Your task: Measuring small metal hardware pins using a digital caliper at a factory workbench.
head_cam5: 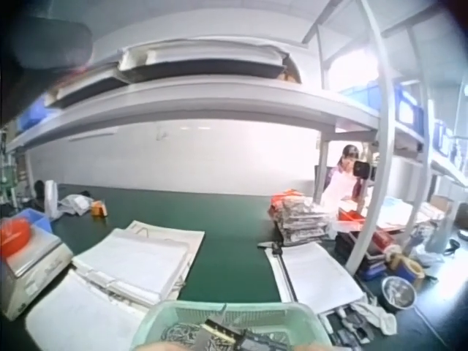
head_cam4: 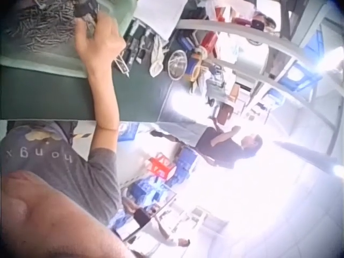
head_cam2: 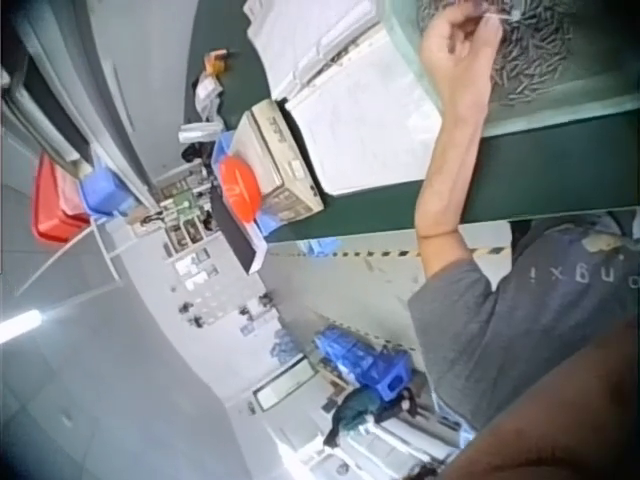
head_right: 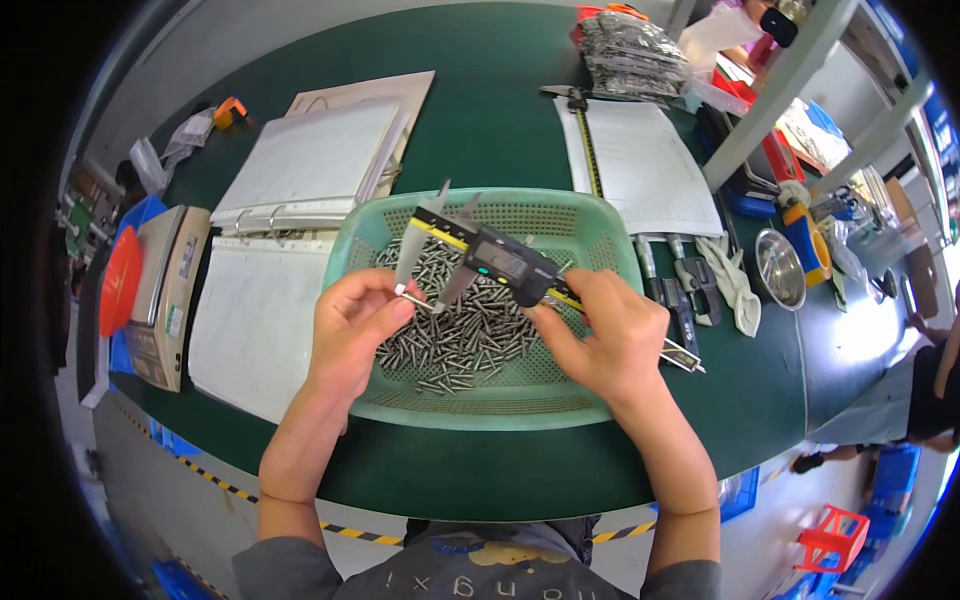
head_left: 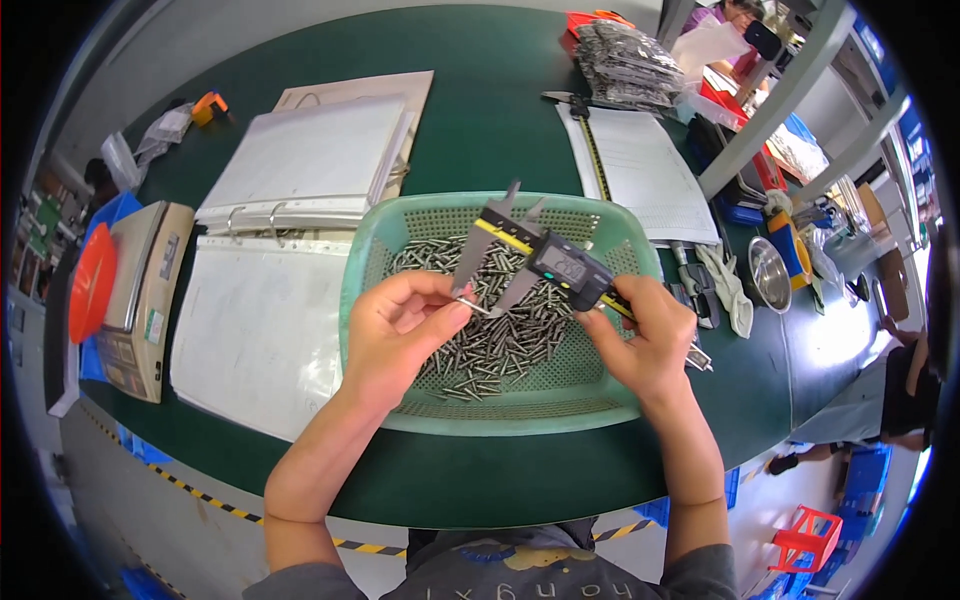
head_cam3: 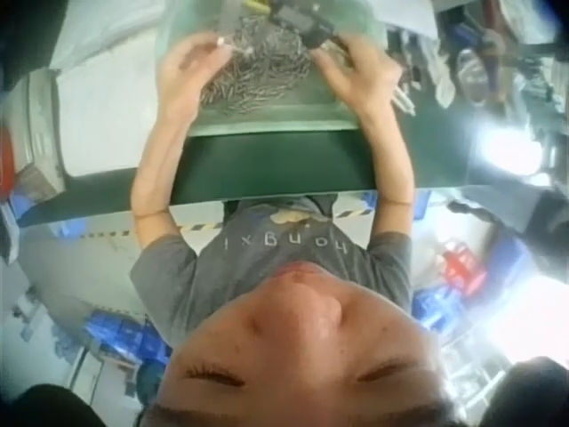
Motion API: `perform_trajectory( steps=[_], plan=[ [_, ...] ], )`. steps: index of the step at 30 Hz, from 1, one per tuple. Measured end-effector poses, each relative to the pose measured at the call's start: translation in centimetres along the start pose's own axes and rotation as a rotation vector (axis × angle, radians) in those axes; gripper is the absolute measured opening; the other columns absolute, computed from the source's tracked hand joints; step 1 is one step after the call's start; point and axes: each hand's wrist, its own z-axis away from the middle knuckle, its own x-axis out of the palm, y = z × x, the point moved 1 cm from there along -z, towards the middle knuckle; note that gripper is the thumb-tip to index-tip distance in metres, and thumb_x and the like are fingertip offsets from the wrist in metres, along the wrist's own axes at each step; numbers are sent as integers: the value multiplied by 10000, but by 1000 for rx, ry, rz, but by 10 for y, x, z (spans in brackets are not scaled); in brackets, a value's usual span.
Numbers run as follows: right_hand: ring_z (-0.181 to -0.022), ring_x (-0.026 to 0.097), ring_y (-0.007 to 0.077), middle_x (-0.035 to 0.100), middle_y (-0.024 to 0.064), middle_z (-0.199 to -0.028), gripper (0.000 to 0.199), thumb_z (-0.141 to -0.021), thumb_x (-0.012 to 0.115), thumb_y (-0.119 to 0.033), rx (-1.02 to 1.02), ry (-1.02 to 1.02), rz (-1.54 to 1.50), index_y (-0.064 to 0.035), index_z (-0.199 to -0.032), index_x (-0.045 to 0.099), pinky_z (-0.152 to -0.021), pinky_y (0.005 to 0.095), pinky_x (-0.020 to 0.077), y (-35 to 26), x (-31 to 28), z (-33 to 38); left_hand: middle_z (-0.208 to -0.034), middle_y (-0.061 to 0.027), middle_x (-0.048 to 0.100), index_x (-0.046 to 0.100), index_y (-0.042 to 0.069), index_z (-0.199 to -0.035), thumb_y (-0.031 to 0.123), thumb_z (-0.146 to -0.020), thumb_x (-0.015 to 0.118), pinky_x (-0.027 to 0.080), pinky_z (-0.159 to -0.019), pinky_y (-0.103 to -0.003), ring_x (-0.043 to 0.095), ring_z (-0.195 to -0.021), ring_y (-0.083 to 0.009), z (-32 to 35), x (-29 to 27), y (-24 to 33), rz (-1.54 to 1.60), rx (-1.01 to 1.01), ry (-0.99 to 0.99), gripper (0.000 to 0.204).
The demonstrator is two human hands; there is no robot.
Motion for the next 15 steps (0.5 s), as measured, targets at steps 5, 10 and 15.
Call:
perform_trajectory(
  steps=[5,10,15],
  plan=[
    [-452,509,205,523,62,-586,284,-609,757,-187,-31,-7,11,-35,-777,586,-402,289,392,0,6,-3,-909,-91,586,522,-13,-994,67,-778,603,441,-785,-284,562,-848,-152,-3,-5,-2,-65,-9,30,244],
    [-518,549,211,561,74,-662,288,-650,729,-243,-13,-56,35,-57,-826,599,-441,307,427,14,-10,0,-869,-53,547,517,14,-924,1,-741,626,446,-793,-286,552,-870,-152,-13,-6,-23,-49,-10,69,213],
    [-629,565,298,527,107,-776,306,-743,620,-269,7,-168,-81,-58,-935,507,-519,378,462,7,21,0,-963,-108,509,550,27,-883,163,-773,621,415,-774,-334,503,-886,-214,-6,-32,-17,-151,83,253,189]
  ],
)
